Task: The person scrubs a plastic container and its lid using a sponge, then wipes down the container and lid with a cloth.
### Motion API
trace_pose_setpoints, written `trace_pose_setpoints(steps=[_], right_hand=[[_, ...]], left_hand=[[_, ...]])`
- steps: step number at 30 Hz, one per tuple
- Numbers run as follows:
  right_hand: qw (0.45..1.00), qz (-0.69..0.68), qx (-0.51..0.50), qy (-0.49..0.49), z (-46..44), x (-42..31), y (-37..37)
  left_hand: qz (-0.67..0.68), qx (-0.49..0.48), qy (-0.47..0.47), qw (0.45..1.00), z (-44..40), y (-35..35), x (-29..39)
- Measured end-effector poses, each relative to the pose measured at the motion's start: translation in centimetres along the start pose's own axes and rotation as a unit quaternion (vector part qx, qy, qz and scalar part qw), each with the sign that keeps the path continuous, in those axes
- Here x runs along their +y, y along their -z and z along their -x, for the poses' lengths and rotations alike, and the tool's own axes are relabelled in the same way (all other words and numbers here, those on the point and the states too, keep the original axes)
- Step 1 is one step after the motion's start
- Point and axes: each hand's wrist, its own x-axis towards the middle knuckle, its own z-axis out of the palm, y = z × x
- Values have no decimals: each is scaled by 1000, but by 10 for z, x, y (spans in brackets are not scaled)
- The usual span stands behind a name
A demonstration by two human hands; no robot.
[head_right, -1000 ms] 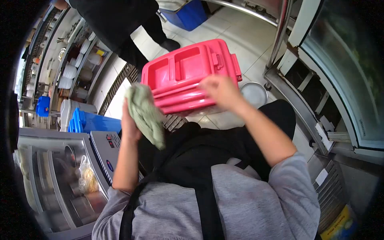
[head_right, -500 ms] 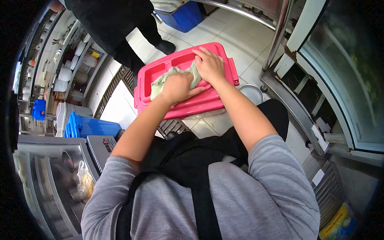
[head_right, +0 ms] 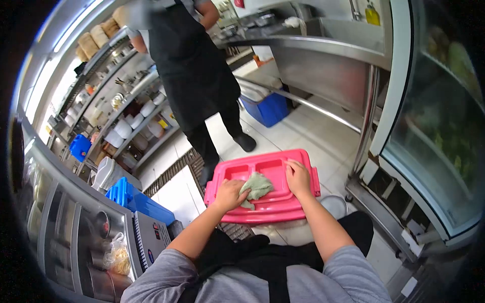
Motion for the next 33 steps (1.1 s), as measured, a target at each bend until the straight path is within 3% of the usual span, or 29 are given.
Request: trace_pose_setpoints(steps=[1, 3, 5, 6, 7, 8, 9, 10, 11, 13, 14, 17, 18, 20, 21, 22, 23, 24, 26, 27, 28, 29, 30, 31, 33], right_hand=[[1000, 20, -2, -2, -1, 0, 1], [999, 47, 12, -1, 6, -2, 2], [997, 55, 59, 9, 8, -9, 4], [995, 49, 77, 33, 7, -17, 8], [995, 34, 92, 20, 9, -17, 6], [997, -17, 68, -9, 1, -36, 14], [994, -90, 19, -57, -17, -74, 30], [985, -164, 39, 32, -43, -126, 48], [975, -147, 74, 152, -71, -173, 66], [907, -234, 123, 327, -119, -276, 109], [878, -209, 152, 404, -132, -323, 136], [797, -294, 115, 515, -135, -408, 179], [798, -300, 121, 508, -127, -405, 181], [844, -201, -33, 497, -100, -392, 180], [850, -130, 80, 504, -90, -368, 152], [875, -54, 32, 479, -81, -334, 137], [913, 33, -37, 406, -67, -292, 122], [944, 45, -110, 307, -55, -244, 102], [976, 103, -162, 102, -7, -115, 68], [961, 226, -155, 41, 24, -85, 64], [966, 217, -142, 23, 46, -68, 59], [969, 210, -128, 6, 60, -56, 55], [969, 209, -135, 6, 69, -43, 50], [980, 169, -107, -7, 78, -30, 45], [992, 97, -53, -53, 83, -22, 42]], left_hand=[[-9, 9, -3, 1000, -2, 0, -13], [-81, -78, 130, 985, -3, -3, -30], [-72, -57, 264, 960, -7, 21, -27], [-60, 5, 279, 958, -8, 10, -41], [-113, 103, 190, 970, -8, 9, -42], [-172, 134, 126, 968, -12, -1, -45], [-185, 82, 85, 976, -14, 1, -32], [-148, 41, 114, 982, -17, -31, -39], [-7, -114, 150, 982, -23, -38, -39], [53, -118, 133, 983, -19, -36, -50], [116, -119, 127, 978, -19, -33, -54], [103, -128, 91, 982, -8, -12, -37], [27, -191, 136, 972, -8, 6, -17], [-24, -164, 155, 974, -4, 15, 2], [98, -83, 196, 972, 4, -8, -18], [220, 12, 230, 948, 4, -33, -35], [394, 27, 297, 869, -2, -25, -31], [397, 30, 304, 865, -5, -25, -26], [508, 109, 231, 822, -10, -30, -11], [366, 39, 199, 908, -14, -30, 5], [213, -34, 158, 964, -23, -28, 27], [128, -103, 94, 982, -34, -25, 48], [44, -173, 27, 984, -47, -23, 64], [48, -176, 33, 983, -63, -20, 72], [141, -295, 131, 936, -89, -18, 77]])
